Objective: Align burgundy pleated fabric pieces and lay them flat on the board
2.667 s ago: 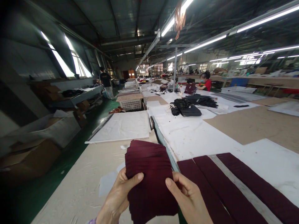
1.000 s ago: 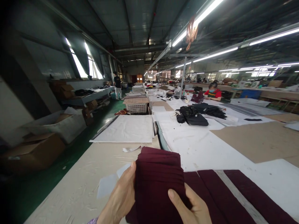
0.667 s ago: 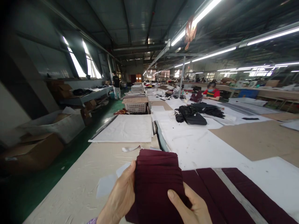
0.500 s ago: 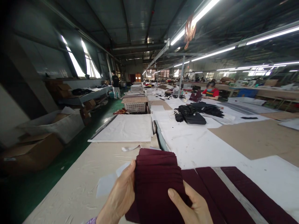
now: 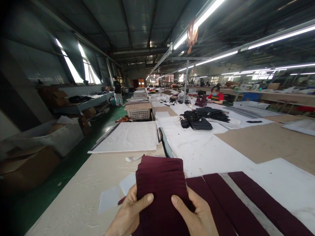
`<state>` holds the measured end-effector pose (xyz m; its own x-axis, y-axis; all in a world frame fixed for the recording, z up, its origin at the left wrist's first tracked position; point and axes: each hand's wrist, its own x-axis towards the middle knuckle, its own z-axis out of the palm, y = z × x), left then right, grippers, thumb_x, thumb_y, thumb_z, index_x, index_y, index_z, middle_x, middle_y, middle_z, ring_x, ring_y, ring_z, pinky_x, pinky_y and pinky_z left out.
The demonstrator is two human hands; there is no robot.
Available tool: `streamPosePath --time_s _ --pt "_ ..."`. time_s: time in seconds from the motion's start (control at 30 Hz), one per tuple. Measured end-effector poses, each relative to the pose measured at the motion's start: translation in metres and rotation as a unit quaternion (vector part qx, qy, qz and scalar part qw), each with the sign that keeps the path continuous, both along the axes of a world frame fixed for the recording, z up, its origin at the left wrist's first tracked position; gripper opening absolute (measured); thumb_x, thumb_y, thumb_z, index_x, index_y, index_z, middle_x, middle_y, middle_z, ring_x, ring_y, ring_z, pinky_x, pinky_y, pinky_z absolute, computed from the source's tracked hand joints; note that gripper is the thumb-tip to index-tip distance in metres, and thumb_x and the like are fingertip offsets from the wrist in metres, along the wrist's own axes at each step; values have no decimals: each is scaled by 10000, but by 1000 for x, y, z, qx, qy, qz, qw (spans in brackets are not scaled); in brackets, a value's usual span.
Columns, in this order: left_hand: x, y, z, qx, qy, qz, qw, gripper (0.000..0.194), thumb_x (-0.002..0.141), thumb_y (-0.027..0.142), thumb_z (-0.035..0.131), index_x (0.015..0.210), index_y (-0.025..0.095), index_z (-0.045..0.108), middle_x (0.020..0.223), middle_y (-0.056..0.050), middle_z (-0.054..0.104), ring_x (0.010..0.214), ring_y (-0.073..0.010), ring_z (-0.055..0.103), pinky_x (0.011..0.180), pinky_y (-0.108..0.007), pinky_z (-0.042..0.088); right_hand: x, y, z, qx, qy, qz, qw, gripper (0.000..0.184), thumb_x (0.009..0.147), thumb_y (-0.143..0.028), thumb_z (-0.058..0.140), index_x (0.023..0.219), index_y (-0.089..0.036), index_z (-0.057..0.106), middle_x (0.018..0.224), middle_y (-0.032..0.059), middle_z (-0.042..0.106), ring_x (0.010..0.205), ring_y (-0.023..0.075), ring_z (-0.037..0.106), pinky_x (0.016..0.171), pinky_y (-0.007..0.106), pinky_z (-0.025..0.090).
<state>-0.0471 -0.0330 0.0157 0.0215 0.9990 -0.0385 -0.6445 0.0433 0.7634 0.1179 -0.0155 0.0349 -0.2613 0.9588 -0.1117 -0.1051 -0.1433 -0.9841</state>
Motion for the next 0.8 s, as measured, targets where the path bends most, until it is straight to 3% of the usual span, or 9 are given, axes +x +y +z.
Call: streamPosePath --time_s 0.23,0.37,0.47,0.57,0.67,0.73,0.8 --pt "3 -1 -1 -48 5 21 999 324 620 251 812 929 195 729 902 -54 764 867 -226 694 851 -338 518 -2 1 -3 11 -18 -17 1000 383 789 -436 656 1070 -181 706 980 77 746 903 288 672 849 385 535" --pt "3 -1 -1 -56 7 29 998 322 609 256 819 911 192 729 872 -52 766 833 -220 697 840 -339 521 -1 1 -1 6 -44 -7 999 394 805 -437 639 1102 -182 685 977 78 745 897 287 672 827 388 542" --pt "4 1 0 -52 -1 27 998 292 623 275 810 889 182 733 863 -61 765 853 -235 696 867 -355 509 2 4 -9 10 -68 6 998 395 825 -440 613 1117 -178 660 997 89 731 915 293 669 799 386 555" --pt "2 2 0 -54 5 6 999 241 652 296 789 859 185 738 839 -68 764 835 -238 699 844 -358 512 6 10 -21 118 -119 -68 984 387 805 -417 635 1136 -218 614 1232 100 609 1092 298 595 885 394 525" --pt "-1 3 0 -41 31 -27 998 220 671 301 773 856 186 744 831 -68 764 791 -237 701 797 -358 522 9 15 -22 293 -220 -141 920 328 770 -370 671 1083 -281 626 1413 55 399 1288 304 407 1045 444 391" --pt "-1 4 0 -28 50 -55 997 248 676 312 766 890 189 746 829 -65 764 792 -245 700 780 -364 523 8 17 -15 347 -267 -116 891 267 772 -380 671 1029 -308 658 1430 34 359 1304 311 368 1067 472 352" --pt "0 3 0 -14 69 -83 994 305 682 333 758 951 190 738 830 -63 763 807 -255 697 759 -360 521 6 19 -4 358 -276 -82 888 222 779 -406 661 980 -314 682 1415 34 376 1283 313 388 1050 472 369"
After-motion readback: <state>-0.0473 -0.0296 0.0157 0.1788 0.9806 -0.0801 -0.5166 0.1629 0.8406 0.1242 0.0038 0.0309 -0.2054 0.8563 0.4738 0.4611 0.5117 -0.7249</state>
